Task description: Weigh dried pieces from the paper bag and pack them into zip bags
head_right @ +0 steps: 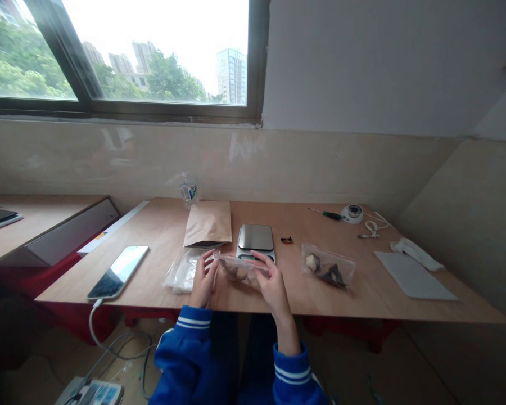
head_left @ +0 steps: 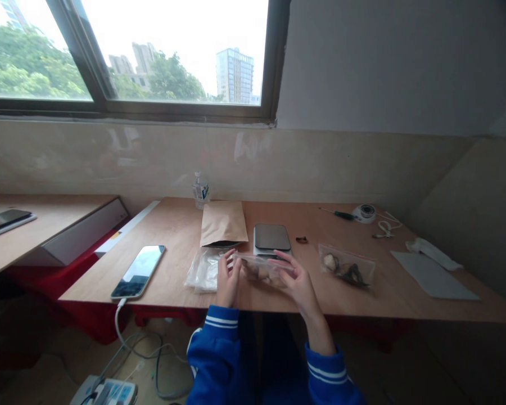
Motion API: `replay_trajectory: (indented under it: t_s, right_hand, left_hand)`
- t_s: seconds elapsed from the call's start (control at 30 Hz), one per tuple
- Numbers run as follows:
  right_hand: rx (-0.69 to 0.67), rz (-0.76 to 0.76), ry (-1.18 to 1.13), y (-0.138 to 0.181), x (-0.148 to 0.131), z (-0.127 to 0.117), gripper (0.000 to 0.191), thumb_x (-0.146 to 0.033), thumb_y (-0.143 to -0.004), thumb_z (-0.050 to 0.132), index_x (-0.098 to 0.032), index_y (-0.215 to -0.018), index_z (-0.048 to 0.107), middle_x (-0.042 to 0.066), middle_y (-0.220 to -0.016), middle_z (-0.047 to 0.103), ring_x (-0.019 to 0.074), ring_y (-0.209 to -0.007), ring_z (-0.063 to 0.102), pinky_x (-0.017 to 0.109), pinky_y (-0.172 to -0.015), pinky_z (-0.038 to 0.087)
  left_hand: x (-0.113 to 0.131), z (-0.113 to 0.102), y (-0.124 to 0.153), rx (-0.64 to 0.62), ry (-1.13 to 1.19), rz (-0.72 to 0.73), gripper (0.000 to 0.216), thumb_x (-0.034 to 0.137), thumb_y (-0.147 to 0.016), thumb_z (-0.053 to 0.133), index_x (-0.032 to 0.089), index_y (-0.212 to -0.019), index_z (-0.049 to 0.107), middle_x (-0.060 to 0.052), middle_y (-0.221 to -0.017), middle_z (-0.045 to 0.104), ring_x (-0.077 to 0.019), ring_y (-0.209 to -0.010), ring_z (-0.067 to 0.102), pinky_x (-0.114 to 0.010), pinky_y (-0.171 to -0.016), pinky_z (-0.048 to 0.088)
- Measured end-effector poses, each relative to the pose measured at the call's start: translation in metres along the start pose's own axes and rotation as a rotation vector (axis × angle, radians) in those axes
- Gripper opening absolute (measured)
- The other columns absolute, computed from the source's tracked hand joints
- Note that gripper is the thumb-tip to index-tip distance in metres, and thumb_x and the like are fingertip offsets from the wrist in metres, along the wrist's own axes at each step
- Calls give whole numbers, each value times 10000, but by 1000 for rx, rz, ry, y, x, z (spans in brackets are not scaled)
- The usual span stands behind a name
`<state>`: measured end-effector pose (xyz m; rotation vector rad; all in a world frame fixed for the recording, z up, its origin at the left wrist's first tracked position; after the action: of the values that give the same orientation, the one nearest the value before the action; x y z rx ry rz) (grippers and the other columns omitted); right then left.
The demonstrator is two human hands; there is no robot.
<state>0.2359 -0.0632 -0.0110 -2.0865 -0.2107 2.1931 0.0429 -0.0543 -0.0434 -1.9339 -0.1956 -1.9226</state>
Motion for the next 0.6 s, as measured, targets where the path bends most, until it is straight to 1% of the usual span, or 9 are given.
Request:
replay_trajectory:
  t_s: [0.07, 0.13, 0.17, 0.23, 0.3, 0.37, 0.47, 0.53, 0.6]
  right_hand:
    - [41, -12, -25, 2, -2, -7, 322, -257, -763, 598, -191, -1077, 626, 73, -954, 722, 220, -929, 664, 415, -903, 484]
    - [126, -36, -49, 4, -2, -15, 281, -248, -749, 608, -188, -1022, 637, 61, -900, 724, 212, -885, 666, 404, -873, 498]
    - [166, -44, -68, 4, -1, -18, 280, -253, -746, 619, -188, -1018, 635, 59, -892, 722, 211, -876, 665, 400, -859, 504]
    - [212, -45, -119, 4, 5, -23, 303, -278, -747, 643, -193, -1037, 625, 59, -912, 718, 208, -885, 662, 391, -844, 513]
    - [240, -46, -165, 3, 12, -25, 304, -312, -749, 661, -192, -1026, 628, 64, -961, 710, 210, -929, 653, 389, -866, 506]
    - [280, -57, -181, 1, 17, -27, 292, -346, -748, 669, -186, -991, 640, 69, -999, 700, 214, -967, 641, 397, -902, 490]
    - [287, -61, -157, 0, 21, -25, 316, -409, -763, 650, -176, -977, 657, 70, -980, 699, 217, -951, 638, 403, -900, 490]
    - [248, -49, -112, 0, 20, -20, 355, -453, -795, 606, -170, -1002, 664, 70, -926, 702, 202, -865, 638, 378, -833, 513]
    - [254, -42, -71, 2, 19, -16, 399, -488, -825, 554, -168, -1037, 660, 64, -865, 690, 164, -717, 602, 313, -688, 523]
  left_hand:
    - [2, 10, -6, -109, 51, 5, 392, 443, -773, 606, 191, -1074, 604, -91, -1148, 615, -195, -1022, 584, -330, -892, 452]
    - [6, 21, -6, -240, 87, 18, 335, 444, -796, 581, 180, -988, 654, -75, -1030, 668, -197, -990, 603, -328, -908, 442]
    - [7, 25, -5, -282, 99, 22, 319, 447, -798, 578, 172, -931, 672, -69, -962, 684, -198, -958, 614, -326, -899, 446]
    - [6, 27, 0, -313, 120, 10, 311, 451, -778, 604, 162, -856, 686, -63, -872, 695, -205, -899, 628, -330, -861, 465]
    - [5, 25, 5, -312, 141, -13, 312, 450, -743, 645, 158, -841, 690, -65, -856, 701, -213, -871, 633, -340, -834, 478]
    - [4, 20, 8, -283, 140, -14, 310, 453, -710, 675, 157, -804, 695, -61, -821, 703, -211, -840, 635, -338, -822, 481]
    - [4, 10, 9, -133, 146, 7, 316, 469, -670, 701, 160, -736, 685, -35, -734, 681, -184, -758, 621, -305, -766, 484]
    - [4, 7, 10, -8, 184, 3, 334, 481, -666, 700, 157, -743, 673, -25, -722, 669, -165, -729, 610, -282, -723, 486]
    - [4, 8, 13, 98, 217, 1, 345, 485, -678, 693, 151, -757, 660, -19, -712, 654, -146, -696, 599, -258, -675, 485]
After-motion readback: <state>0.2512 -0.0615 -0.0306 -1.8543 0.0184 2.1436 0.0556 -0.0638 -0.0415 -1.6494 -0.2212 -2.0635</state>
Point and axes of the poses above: each hand's wrist, its own y-axis away from the middle knuckle, its own z-axis out of the palm, x = y × z, the point moved 5 cm from there along -y, towards the middle knuckle
